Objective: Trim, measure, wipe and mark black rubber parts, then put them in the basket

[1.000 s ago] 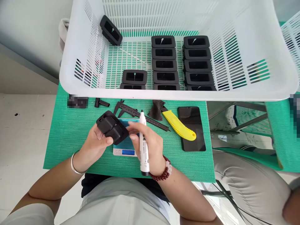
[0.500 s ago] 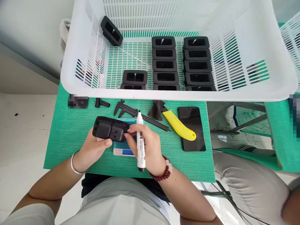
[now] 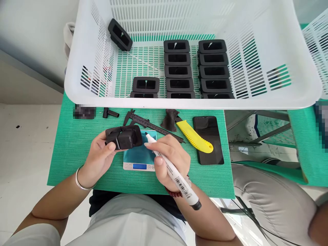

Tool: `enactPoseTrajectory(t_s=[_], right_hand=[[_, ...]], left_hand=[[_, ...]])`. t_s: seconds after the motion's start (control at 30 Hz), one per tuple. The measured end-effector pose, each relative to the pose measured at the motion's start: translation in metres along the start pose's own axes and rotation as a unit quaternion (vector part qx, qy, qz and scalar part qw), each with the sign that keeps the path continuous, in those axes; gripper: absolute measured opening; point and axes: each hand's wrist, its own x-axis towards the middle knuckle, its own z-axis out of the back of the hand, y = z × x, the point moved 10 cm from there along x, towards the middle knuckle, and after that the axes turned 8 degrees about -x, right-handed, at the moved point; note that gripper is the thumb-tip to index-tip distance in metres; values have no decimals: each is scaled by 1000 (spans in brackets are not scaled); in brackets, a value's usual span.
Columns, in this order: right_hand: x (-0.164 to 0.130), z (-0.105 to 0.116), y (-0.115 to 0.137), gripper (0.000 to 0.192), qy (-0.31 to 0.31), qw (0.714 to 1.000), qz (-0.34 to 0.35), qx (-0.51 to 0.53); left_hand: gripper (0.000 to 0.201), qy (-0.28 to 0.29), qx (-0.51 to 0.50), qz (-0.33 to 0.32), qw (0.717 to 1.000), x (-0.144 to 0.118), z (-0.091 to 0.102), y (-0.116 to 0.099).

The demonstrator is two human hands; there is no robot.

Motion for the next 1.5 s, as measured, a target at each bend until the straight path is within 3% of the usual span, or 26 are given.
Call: enactPoseTrajectory(t_s=[0.1,0.17,0.3,0.43,0.53,0.7,0.87,1.0,1.07,1.13,1.2,1.27,1.4,1.5], right_hand=[[5,9,10,25,-62,995,11,76],[8,6,14,24,-56,994,9,96],[11,0,13,21,-24,998,-12,58],[10,12,0,20,-72,996,-61,-3],[8,23,1,18,-90,995,-38,-30],[-12,24,9,33,6,993,62,-104],[-53,11,-4,32,156,947,147,-239],[-67,13,-14,46,205,926,164,-272],[-58,24,-11,51,187,939,153,-244],[-37,42,-4,53,147,963,127,-185],[-10,54,6,54,140,979,104,-108],[17,53,22,53,199,973,116,-30],[77,53,44,37,290,942,148,78],[130,51,32,45,320,937,98,102]], left_hand=[[39,-2,10,-7,1000,0,1,0],[39,-1,18,-11,1000,-1,2,0],[36,5,13,-6,1000,0,0,0],[38,8,-10,-8,1000,1,-1,-3],[38,7,-10,-24,1000,0,-1,-7],[42,10,2,-31,999,-2,-2,-12],[45,22,39,-56,997,-2,-3,-14],[43,66,106,-126,984,-8,-9,-25],[42,132,160,-161,965,-15,-25,-34],[44,235,208,-196,929,-25,-52,-44],[50,338,267,-232,872,-37,-82,-55],[54,405,338,-278,802,-47,-109,-68],[52,428,426,-356,713,-43,-146,-112],[45,403,495,-400,657,-23,-164,-144]])
